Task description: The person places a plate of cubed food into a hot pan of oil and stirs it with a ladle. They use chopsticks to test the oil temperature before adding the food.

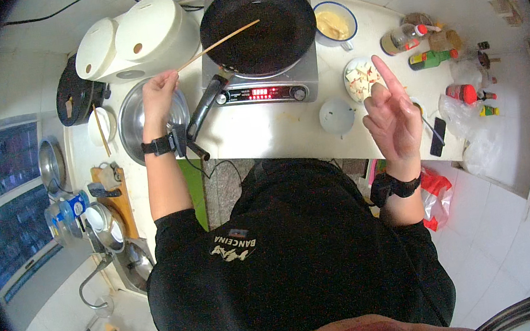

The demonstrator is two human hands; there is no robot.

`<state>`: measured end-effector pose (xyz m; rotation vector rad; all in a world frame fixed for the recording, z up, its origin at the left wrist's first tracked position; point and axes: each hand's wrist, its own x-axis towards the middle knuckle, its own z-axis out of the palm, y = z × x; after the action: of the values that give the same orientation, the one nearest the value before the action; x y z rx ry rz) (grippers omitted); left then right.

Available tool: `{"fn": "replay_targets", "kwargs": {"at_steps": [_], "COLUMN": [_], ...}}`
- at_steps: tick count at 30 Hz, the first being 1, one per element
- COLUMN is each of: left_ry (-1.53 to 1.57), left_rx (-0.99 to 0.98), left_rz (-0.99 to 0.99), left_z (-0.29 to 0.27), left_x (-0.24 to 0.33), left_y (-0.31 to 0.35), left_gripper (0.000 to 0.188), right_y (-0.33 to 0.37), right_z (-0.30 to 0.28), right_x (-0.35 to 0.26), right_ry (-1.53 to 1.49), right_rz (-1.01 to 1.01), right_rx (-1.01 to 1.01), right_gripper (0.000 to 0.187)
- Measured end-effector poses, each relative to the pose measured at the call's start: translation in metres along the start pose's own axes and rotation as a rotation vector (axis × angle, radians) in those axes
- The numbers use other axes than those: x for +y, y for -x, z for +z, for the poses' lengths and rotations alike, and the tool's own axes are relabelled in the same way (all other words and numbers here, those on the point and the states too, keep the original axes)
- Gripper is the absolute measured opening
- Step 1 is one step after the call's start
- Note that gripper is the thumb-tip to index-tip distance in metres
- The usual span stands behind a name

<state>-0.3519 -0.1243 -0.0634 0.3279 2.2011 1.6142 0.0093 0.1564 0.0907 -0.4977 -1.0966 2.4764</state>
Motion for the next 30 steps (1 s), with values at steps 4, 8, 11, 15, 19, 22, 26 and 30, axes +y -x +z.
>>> {"fn": "replay_targets", "kwargs": {"at_steps": [4,8,11,15,19,22,26,30], "left_ry": [0.038,0.047,0.094,0.093,0.060,0.097,0.122,0.016], "left_rx": [-0.009,0.053,0.086,0.086,0.119,0.144,0.087,0.053], "left_rz": [0.050,0.124,0.175,0.240,0.271,0.276,0.266,0.112], "left_z": [-0.010,-0.018,-0.024,-0.032,-0.033,-0.032,-0.022,-0.009], "left_x": [0.029,0.066,0.096,0.130,0.144,0.141,0.113,0.063], "left_y": [0.016,0.033,0.049,0.075,0.089,0.087,0.069,0.030], "left_gripper": [0.022,0.021,0.020,0.019,0.018,0.018,0.020,0.023], "right_y": [-0.024,-0.061,-0.072,-0.071,-0.063,-0.051,-0.052,-0.051], "right_z": [-0.011,-0.021,-0.021,-0.017,-0.013,-0.008,-0.012,-0.030], "right_x": [0.011,0.027,0.040,0.049,0.043,0.038,0.032,0.033], "right_ry": [0.013,0.044,0.057,0.054,0.008,0.125,0.090,0.045], "right_rz": [0.108,0.244,0.271,0.264,0.275,0.255,0.248,0.242], "right_rx": [0.021,-0.141,-0.221,-0.312,-0.354,-0.091,-0.099,-0.116], "right_gripper": [0.069,0.047,0.041,0.043,0.047,0.059,0.056,0.051]}}
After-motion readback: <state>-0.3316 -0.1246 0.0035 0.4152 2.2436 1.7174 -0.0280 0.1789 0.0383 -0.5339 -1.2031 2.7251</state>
